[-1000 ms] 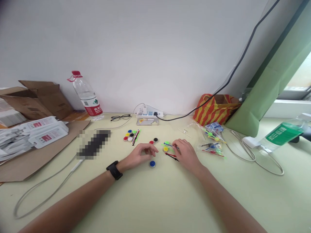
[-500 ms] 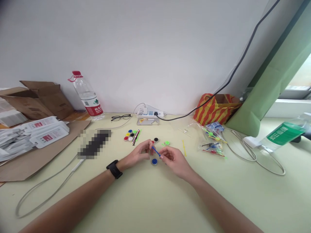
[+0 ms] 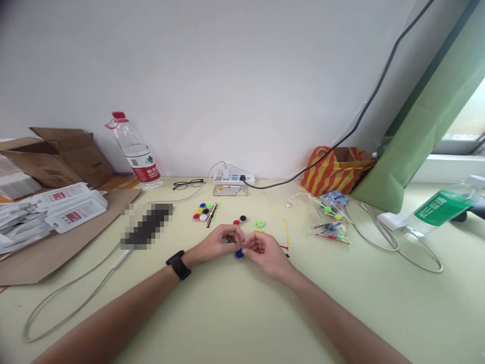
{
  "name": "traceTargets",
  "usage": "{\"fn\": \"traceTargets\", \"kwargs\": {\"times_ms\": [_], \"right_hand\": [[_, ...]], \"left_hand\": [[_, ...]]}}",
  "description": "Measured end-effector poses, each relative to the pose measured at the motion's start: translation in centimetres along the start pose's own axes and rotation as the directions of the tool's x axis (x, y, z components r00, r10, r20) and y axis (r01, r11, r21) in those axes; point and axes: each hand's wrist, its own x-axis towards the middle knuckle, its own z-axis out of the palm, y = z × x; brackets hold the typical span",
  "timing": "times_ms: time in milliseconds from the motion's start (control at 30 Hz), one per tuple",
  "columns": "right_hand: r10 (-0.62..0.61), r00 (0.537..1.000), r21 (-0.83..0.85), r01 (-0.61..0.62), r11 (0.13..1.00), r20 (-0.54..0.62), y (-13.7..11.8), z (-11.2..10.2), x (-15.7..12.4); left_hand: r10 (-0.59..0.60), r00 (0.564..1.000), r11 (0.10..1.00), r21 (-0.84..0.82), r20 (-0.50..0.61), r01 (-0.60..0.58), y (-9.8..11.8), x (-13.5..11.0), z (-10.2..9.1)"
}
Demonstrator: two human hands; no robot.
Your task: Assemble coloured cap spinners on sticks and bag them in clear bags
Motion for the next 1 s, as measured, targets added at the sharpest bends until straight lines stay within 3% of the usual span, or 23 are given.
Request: {"fn": "traceTargets", "kwargs": {"times_ms": [433,800,1000], "right_hand": [[0.029,1.000,-0.011,-0.029,1.000,0.006,0.27,-0.10,0.18],[-0.025,0.999,-0.239,0.012,0.971,-0.049,-0.11,-0.33,-0.21],[-0.027,1.000,-0.248,0.023,0.969,-0.011,-0.25,-0.55,-0.13]], "left_hand": [[-0.010,0.998,1.000,0.010,0.056,0.010,0.09,-0.05,0.04],[0.065,0.991,0.997,0.034,0.117,-0.070,0.56,-0.05,-0.13],[0.038,0.991,0.998,0.042,0.127,-0.044,0.82,0.01,-0.32]]}}
